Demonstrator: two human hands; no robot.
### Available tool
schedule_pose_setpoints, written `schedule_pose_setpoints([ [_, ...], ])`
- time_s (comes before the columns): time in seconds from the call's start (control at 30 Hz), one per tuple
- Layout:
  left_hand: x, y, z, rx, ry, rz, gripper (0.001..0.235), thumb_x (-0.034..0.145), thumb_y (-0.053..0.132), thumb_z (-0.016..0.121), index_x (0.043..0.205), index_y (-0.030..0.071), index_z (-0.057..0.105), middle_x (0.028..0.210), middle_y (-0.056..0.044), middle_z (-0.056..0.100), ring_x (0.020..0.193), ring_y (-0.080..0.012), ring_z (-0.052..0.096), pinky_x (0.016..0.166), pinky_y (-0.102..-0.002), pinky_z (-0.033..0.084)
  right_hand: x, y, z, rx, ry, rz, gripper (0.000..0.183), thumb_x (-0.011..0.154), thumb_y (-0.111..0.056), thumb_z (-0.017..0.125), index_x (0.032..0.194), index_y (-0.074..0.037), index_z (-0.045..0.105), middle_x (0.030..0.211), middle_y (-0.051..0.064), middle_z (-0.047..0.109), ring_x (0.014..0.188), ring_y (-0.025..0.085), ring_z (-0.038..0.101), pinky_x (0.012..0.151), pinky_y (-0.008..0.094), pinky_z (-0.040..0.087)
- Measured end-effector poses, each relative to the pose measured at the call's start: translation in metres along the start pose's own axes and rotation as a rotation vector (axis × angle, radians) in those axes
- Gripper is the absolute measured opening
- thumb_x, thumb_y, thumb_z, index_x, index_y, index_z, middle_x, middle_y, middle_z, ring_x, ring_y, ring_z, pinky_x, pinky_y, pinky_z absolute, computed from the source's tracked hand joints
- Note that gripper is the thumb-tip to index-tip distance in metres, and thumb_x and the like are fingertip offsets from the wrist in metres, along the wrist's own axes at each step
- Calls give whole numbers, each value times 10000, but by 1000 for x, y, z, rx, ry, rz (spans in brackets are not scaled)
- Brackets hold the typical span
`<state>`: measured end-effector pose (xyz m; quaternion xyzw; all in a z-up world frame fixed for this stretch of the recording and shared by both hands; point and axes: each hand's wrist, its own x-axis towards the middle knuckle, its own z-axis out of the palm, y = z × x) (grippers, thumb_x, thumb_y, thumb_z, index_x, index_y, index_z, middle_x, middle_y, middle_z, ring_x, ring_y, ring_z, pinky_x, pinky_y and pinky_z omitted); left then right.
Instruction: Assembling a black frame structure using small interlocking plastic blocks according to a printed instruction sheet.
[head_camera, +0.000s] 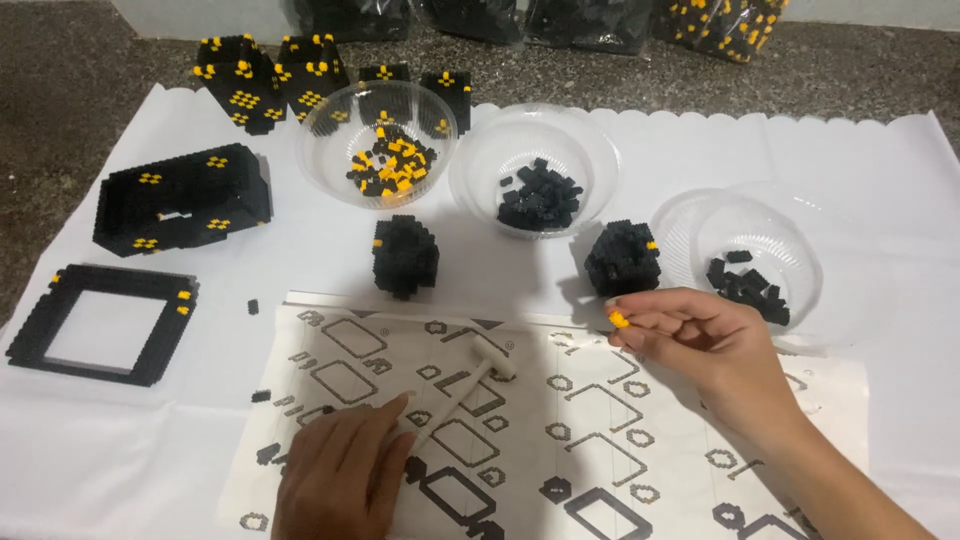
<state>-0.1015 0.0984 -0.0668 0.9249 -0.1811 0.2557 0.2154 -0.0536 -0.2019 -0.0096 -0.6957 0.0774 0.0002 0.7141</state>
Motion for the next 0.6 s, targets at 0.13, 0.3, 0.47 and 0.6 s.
schedule_pose_setpoints([
  [0.13, 3, 0, -3, -21, -12, 1, 248, 830, 200, 641, 1039, 72, 683, 896, -44, 715, 806, -191, 654, 776, -372, 513, -3, 2, 0, 20, -2, 10, 230, 763, 101, 649, 978, 58, 720, 777, 182, 736, 750, 252, 716, 777, 334, 591],
  [0.3, 36, -4, -26, -64, -301, -359, 247, 779, 338, 629, 981, 229, 721, 916, 51, 724, 816, -128, 676, 736, -339, 532, -1, 14, -3, -47, -50, -63, 234, 759, 114, 643, 957, 26, 732, 842, 167, 769, 775, 245, 748, 700, 293, 584],
  [0.47, 157, -22, -45, 216, -750, -486, 550, 871, 575, 147, 1123, 375, 594, 1241, 57, 588, 1135, -229, 548, 878, -466, 471, -5, 16, 0, -17, -122, -89, 211, 759, 109, 659, 946, 31, 720, 875, 164, 765, 773, 220, 727, 645, 261, 556],
  [0.6, 230, -77, 14, 150, -412, -104, 288, 850, 134, 516, 1090, 110, 675, 1064, -178, 651, 921, -409, 616, 749, -543, 475, -6, 11, 5, -37, -75, -50, 254, 730, 108, 703, 971, 33, 716, 814, 139, 755, 672, 149, 643, 491, 214, 422],
])
